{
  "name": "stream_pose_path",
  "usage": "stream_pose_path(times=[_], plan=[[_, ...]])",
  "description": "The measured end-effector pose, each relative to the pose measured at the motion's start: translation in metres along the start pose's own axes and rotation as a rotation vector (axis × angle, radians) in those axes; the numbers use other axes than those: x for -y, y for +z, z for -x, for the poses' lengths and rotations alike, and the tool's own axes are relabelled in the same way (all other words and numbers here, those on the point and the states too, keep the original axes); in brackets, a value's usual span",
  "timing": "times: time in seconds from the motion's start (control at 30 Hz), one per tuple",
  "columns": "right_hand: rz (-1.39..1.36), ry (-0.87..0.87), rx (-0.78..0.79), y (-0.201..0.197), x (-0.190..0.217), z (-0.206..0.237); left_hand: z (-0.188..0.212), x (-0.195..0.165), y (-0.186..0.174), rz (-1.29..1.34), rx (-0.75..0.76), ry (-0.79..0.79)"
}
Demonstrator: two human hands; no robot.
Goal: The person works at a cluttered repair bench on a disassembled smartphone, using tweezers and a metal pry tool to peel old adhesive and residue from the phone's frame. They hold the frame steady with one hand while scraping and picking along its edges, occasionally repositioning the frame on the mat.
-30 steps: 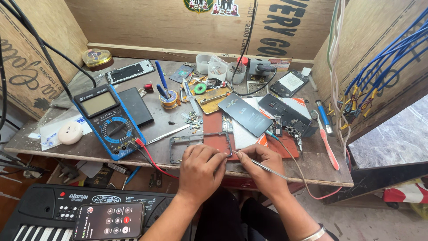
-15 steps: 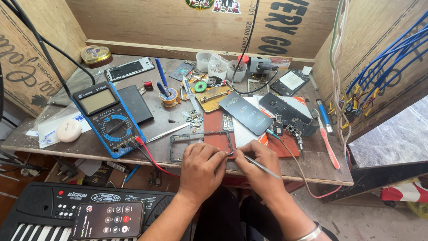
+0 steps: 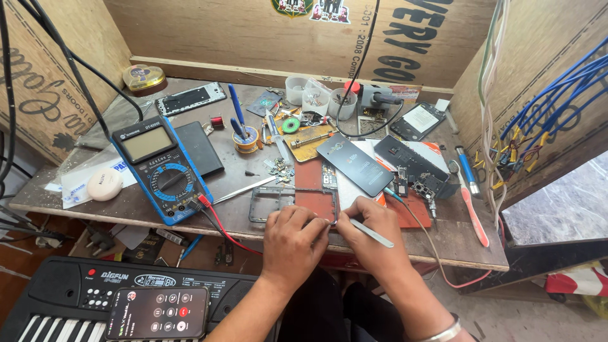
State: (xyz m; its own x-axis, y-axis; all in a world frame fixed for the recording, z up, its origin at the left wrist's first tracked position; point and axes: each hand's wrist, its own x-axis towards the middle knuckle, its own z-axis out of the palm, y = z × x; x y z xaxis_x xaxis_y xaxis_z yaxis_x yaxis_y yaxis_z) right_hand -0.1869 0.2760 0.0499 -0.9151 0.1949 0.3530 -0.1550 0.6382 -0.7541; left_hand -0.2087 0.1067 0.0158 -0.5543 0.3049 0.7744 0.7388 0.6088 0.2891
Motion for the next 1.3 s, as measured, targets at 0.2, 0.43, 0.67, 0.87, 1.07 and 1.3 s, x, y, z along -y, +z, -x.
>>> stream_pose_path(times=[0.2,0.43,0.67,0.87,1.07,1.3], plan=[[0.015,-0.036,-0.029,0.005,0.001,-0.003,0.001,0.0,-0.001,-0.005,0.018,-0.014],[-0.015,0.086,0.024,-0.001,-0.001,0.007,0.002,-0.001,0.002,0.01,0.008,-0.019],[-0.382,0.109,-0.058,-0.003,-0.025,0.006,0.001,-0.001,0.002,-0.01,0.01,-0.013],[-0.467,0.084,-0.117,0.007,-0.041,0.011,0.001,-0.003,0.002,-0.004,0.014,-0.032],[-0.473,0.082,-0.025,0.008,-0.041,0.014,0.001,-0.003,0.002,-0.045,0.043,-0.026],[-0.473,0.068,-0.034,0.004,-0.037,0.015,0.003,-0.004,0.003,-0.06,0.045,-0.03]])
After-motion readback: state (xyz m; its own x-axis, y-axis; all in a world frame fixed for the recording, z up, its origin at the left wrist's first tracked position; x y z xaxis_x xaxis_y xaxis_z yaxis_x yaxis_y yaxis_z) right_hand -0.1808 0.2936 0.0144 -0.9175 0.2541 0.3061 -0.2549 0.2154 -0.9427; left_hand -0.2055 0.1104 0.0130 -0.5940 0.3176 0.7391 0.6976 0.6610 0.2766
